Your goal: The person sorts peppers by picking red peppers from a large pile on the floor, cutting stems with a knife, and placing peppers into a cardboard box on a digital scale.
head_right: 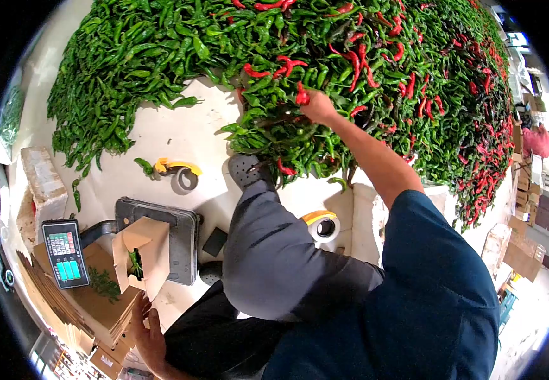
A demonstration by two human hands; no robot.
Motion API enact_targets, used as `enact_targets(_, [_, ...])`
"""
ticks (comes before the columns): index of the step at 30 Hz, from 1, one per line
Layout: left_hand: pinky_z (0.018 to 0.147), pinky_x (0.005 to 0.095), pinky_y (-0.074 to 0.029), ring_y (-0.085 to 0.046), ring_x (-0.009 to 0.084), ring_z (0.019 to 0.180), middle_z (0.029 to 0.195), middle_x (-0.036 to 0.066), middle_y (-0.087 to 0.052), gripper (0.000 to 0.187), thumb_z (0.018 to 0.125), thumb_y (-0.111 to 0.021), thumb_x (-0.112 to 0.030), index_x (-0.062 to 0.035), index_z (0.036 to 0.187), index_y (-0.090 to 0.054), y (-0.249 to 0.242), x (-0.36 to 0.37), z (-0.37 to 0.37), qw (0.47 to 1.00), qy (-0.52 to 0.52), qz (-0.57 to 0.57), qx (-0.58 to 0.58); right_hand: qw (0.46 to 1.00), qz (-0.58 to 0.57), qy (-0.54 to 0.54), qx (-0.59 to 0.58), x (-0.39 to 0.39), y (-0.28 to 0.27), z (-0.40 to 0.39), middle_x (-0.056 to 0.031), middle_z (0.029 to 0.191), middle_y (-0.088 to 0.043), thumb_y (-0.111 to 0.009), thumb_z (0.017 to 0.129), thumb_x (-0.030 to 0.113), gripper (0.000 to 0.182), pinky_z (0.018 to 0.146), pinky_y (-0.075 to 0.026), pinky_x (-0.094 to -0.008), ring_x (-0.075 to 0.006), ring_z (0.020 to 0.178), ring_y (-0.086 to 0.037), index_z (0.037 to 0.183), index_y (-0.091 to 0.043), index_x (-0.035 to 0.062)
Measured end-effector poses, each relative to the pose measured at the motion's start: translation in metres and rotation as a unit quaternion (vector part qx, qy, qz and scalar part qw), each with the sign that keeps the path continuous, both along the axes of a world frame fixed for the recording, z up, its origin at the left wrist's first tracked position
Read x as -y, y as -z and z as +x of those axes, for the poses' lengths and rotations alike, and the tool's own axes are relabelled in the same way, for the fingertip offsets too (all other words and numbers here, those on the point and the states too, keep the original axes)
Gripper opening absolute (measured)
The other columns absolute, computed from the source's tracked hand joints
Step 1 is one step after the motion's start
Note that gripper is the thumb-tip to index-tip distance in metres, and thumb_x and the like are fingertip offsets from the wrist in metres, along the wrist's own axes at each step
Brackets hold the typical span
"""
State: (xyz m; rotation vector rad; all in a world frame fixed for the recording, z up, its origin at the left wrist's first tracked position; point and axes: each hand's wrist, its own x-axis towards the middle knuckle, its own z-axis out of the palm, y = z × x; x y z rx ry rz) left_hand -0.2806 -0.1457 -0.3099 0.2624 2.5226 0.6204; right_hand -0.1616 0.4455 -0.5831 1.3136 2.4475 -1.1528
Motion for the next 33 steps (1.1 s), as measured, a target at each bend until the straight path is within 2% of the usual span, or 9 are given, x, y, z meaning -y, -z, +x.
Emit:
enact_targets(3, [0.093,0.0398,-0.049,-0.064,0.0301,0.109,0.12,0.021,-0.065,0.048,0.088,-0.058,-0.006,-0.0014,0.136,-0.053,-0.002,-0.004,0.002,1.0,0.02,-0.001,-0.002,0.986,0.043,0.007,-0.158,-0.014,-0.014,0.015,-0.0077,0.079,-0.064,-0.068,0.083,0.013,0.032,0.066,-0.051,-0.033,-0.0134,0.071,-0.061,0.113,-0.06,0.0025])
enact_targets(10, [0.093,0.0392,-0.048,-0.063,0.0303,0.11,0.122,0.021,-0.064,0.048,0.09,-0.058,-0.006,-0.0008,0.137,-0.051,-0.005,-0.011,0.002,0.999,0.032,0.006,0.005,0.896,0.336,-0.253,-0.144,0.101,-0.001,0.049,-0.0142,0.087,-0.061,-0.072,0.079,0.023,0.03,0.071,-0.052,-0.0441,-0.0304,0.083,-0.063,0.101,-0.06,0.0073])
enact_targets(13, [0.094,0.0387,-0.048,-0.063,0.0293,0.109,0.122,0.02,-0.064,0.048,0.09,-0.057,-0.005,-0.0009,0.137,-0.052,-0.004,-0.005,0.004,1.0,0.021,0.004,0.006,0.957,0.147,-0.231,0.092,0.15,0.001,0.051,-0.016,0.09,-0.063,-0.069,0.081,0.036,0.037,0.074,-0.054,-0.0445,-0.0338,0.086,-0.065,0.097,-0.06,0.0045])
enact_targets(16, [0.093,0.0383,-0.048,-0.063,0.0281,0.108,0.12,0.019,-0.065,0.047,0.09,-0.056,-0.004,-0.0005,0.136,-0.052,-0.002,-0.002,0.007,1.0,0.0,0.003,0.016,0.953,0.239,-0.164,0.088,0.174,0.083,0.07,-0.0175,0.095,-0.061,-0.077,0.074,0.043,0.047,0.076,-0.053,-0.0455,-0.0348,0.091,-0.064,0.096,-0.06,0.0051])
enact_targets(22, [0.094,0.0374,-0.048,-0.061,0.027,0.109,0.119,0.02,-0.063,0.042,0.099,-0.055,-0.015,0.0001,0.139,-0.05,0.001,0.009,0.003,0.999,0.031,0.008,0.03,0.974,0.199,-0.013,0.106,0.199,0.081,0.055,-0.0163,0.099,-0.062,-0.066,0.079,0.025,0.023,0.083,-0.049,-0.0457,-0.0346,0.099,-0.061,0.093,-0.065,0.0074])
enact_targets(26, [0.094,0.0379,-0.048,-0.061,0.0274,0.11,0.12,0.021,-0.063,0.043,0.099,-0.055,-0.014,-0.0016,0.14,-0.05,-0.003,0.007,0.004,0.999,0.026,-0.006,0.021,0.969,-0.038,-0.214,0.121,0.164,0.042,0.073,-0.0173,0.092,-0.069,-0.067,0.076,0.027,0.03,0.08,-0.053,-0.0461,-0.0359,0.088,-0.067,0.097,-0.065,0.0045])
enact_targets(29, [0.094,0.0387,-0.048,-0.061,0.0276,0.11,0.121,0.02,-0.063,0.044,0.097,-0.057,-0.013,-0.0022,0.139,-0.05,-0.005,0.008,0.007,0.999,0.035,0.005,0.007,0.965,-0.261,-0.009,0.029,0.129,-0.022,0.076,-0.0101,0.08,-0.071,-0.066,0.072,0.014,0.018,0.07,-0.057,-0.0332,-0.0204,0.067,-0.069,0.086,-0.068,0.0019])
enact_targets(30, [0.094,0.0387,-0.049,-0.062,0.0282,0.11,0.12,0.02,-0.064,0.045,0.095,-0.058,-0.012,-0.0021,0.138,-0.051,-0.004,0.008,0.009,1.0,0.028,0.002,0.004,0.929,-0.353,0.085,-0.076,0.109,0.041,0.098,-0.0107,0.083,-0.069,-0.064,0.075,0.008,0.018,0.073,-0.058,-0.036,-0.0238,0.074,-0.07,0.091,-0.065,0.0008])
enact_targets(33, [0.094,0.0388,-0.049,-0.063,0.0294,0.109,0.119,0.019,-0.066,0.049,0.089,-0.061,-0.009,-0.002,0.136,-0.053,-0.008,0.003,0.009,1.0,0.02,0.002,-0.01,0.752,-0.564,0.252,-0.229,0.093,-0.018,0.07,-0.0104,0.092,-0.066,-0.067,0.08,0.006,0.024,0.079,-0.058,-0.0419,-0.0274,0.084,-0.068,0.103,-0.06,0.0017])
